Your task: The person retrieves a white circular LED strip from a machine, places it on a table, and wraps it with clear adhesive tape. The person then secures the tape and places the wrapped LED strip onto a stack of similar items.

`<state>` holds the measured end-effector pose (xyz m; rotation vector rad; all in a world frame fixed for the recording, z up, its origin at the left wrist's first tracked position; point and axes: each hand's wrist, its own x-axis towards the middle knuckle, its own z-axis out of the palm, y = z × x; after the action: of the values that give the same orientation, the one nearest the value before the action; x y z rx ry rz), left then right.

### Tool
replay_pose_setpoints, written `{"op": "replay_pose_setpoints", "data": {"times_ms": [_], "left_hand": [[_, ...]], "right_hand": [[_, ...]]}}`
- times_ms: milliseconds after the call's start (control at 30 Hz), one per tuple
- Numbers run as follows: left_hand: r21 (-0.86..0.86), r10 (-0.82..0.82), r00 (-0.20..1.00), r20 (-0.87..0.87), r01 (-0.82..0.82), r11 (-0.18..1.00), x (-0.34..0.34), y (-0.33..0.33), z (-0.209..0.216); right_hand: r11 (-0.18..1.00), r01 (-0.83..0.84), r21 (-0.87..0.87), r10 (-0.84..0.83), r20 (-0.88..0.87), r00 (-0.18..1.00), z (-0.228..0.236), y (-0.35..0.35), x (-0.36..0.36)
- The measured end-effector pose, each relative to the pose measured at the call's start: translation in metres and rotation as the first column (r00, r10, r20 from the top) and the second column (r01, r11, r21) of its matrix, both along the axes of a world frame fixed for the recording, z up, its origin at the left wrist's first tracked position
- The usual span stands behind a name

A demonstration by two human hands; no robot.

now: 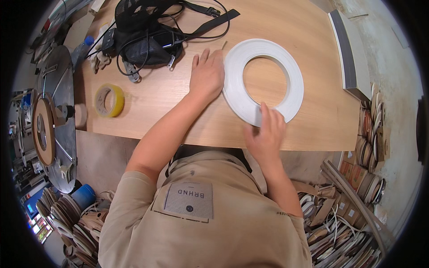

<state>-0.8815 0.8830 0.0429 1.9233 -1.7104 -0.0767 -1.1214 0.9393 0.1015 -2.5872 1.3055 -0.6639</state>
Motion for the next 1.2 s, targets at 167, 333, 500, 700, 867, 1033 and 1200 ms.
{"op": "replay_pose_setpoints", "data": {"times_ms": [167,333,500,700,867,1033,1200], "left_hand": [[-0.041,-0.128,0.979,-0.162,0.122,0.992,0.009,-0.012,-0.001],[-0.040,-0.080,0.918,-0.388,0.069,0.997,0.012,-0.004,0.003],[-0.246,-0.086,0.947,-0.310,0.008,0.969,0.000,0.017,-0.007],[-0.274,-0.083,0.957,-0.277,0.004,0.962,0.048,0.103,0.029],[-0.448,0.227,0.941,-0.251,-0.321,0.835,0.137,0.229,0.057],[-0.524,0.886,0.463,0.011,-0.752,0.400,0.249,0.402,0.117],[-0.244,0.906,0.293,0.305,-0.896,0.372,0.276,0.531,0.114]], "right_hand": [[0.998,-0.053,0.013,0.053,0.002,0.999,-0.028,-0.027,0.043],[0.992,-0.091,0.082,0.092,-0.009,0.996,-0.025,-0.025,0.049],[0.997,-0.077,-0.015,0.076,-0.077,0.994,-0.029,-0.020,0.034],[0.999,-0.051,0.016,0.053,-0.110,0.992,-0.018,-0.017,0.041],[0.998,-0.053,0.030,0.055,-0.091,0.994,-0.011,-0.004,0.052],[0.994,-0.113,-0.001,0.113,-0.028,0.993,0.002,0.014,0.075],[0.950,-0.310,-0.037,0.312,0.157,0.937,0.014,0.024,0.122]]}}
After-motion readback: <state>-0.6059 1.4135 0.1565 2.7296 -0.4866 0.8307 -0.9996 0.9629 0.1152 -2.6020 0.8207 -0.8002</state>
